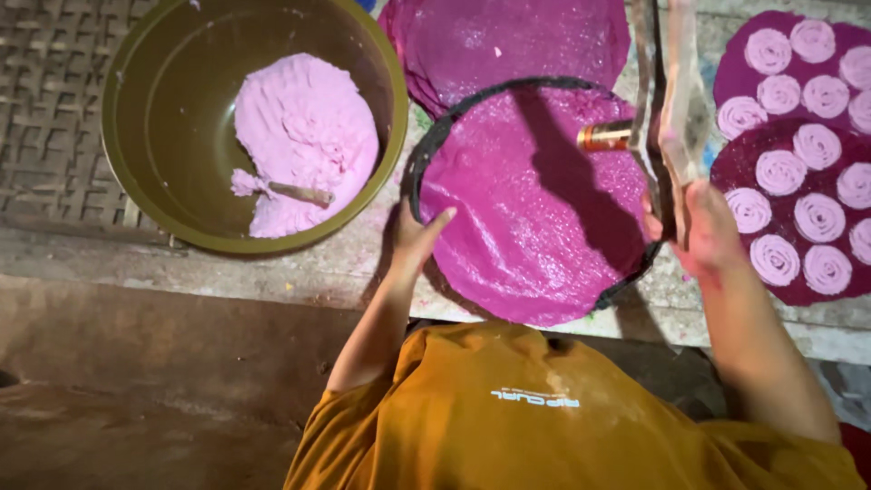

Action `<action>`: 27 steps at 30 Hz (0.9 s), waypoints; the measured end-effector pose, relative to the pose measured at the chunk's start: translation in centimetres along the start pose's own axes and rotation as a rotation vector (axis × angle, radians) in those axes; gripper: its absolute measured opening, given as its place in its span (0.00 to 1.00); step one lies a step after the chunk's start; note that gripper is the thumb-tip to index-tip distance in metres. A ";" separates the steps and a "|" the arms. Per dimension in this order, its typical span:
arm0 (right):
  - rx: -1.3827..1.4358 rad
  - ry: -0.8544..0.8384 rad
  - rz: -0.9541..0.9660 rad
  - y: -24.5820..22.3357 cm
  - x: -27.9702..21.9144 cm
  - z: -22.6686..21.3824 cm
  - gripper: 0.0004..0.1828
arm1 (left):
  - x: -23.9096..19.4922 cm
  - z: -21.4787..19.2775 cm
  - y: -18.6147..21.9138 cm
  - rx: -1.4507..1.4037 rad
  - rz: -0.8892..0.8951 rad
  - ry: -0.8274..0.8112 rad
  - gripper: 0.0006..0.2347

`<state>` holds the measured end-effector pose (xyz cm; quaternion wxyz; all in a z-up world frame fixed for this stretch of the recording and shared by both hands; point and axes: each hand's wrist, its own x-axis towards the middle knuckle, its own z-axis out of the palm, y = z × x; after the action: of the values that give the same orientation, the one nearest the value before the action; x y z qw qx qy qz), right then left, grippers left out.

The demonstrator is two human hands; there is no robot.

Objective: The person scoops pink dough from a bowl and uses a wooden press to form spiral shapes on a glittery purple mat. The formed spirals are arranged in rows on the mat as the process continues.

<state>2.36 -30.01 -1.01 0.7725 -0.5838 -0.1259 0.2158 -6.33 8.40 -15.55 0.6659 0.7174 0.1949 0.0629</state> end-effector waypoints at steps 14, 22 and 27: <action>-0.137 0.327 -0.189 2.8 -9.4 0.5 0.50 | -0.6 1.0 7.7 0.796 0.431 0.242 0.17; -0.187 0.413 -0.254 3.2 -11.2 -0.7 0.46 | -2.3 3.4 12.5 0.643 0.442 -0.052 0.07; -0.188 0.405 -0.259 2.2 -11.6 -0.2 0.48 | -0.9 5.9 16.4 0.174 0.460 -0.131 0.10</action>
<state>-8.08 -35.27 -2.52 0.7455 -0.6633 -0.0620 -0.0190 -1.85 1.94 0.07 0.5810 0.8000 -0.0123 0.1494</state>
